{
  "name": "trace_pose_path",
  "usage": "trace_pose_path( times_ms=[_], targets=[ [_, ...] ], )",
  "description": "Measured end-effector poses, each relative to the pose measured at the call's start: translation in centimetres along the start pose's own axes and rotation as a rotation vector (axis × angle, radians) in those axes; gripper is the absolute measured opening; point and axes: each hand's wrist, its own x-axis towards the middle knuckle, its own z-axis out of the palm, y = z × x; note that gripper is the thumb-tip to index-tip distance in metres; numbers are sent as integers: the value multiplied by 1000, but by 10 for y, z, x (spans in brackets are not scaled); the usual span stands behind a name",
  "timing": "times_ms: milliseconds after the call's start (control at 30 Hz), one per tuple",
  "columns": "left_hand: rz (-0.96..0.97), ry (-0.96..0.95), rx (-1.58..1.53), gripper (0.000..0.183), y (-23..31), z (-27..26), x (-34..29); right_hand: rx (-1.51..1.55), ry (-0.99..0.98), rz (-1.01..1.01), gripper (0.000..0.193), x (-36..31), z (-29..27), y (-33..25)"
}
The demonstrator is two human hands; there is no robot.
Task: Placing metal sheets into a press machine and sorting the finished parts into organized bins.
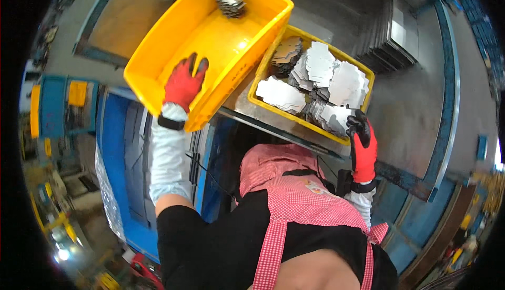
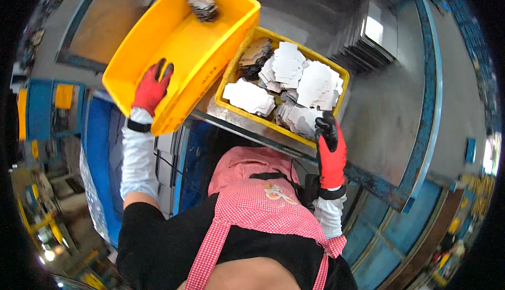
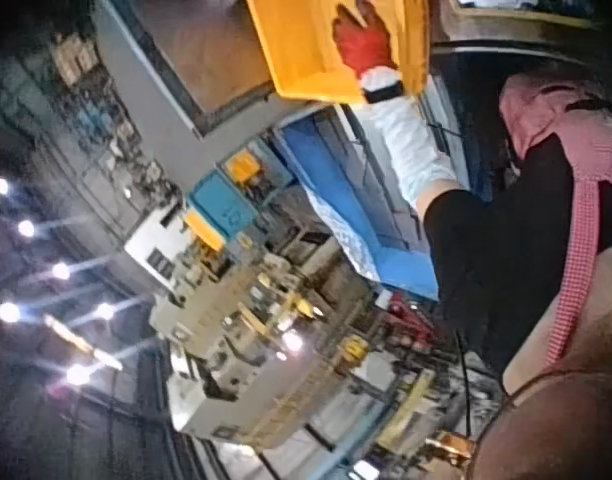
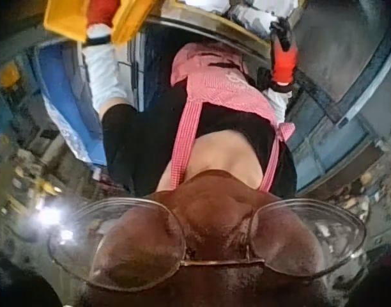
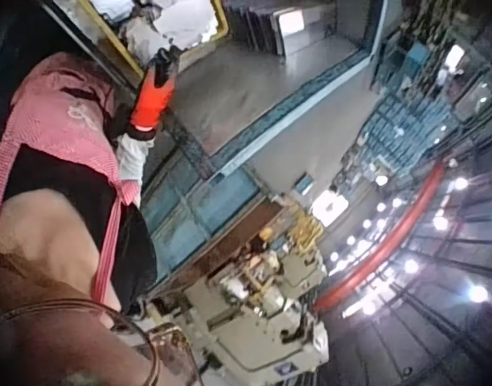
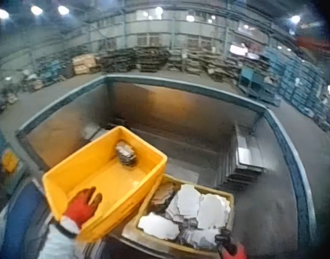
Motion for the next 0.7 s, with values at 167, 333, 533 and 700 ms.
trace_pose_path(
  times_ms=[167, 333, 533, 700],
  targets=[
    [-160, 381, 329, 61, 39, 17, -150, -34, -198, -78, 47, -3, -12, 9],
    [-522, 202, 232, 68, 64, 53, -290, 18, -379, -138, 45, -21, -7, 15],
    [-1005, -424, 92, 78, 41, 177, -510, 47, -572, -92, 48, -56, 1, 19],
    [-1300, -405, -197, 59, 0, 227, -612, 30, -646, -185, 46, -45, -6, 50]
  ],
)
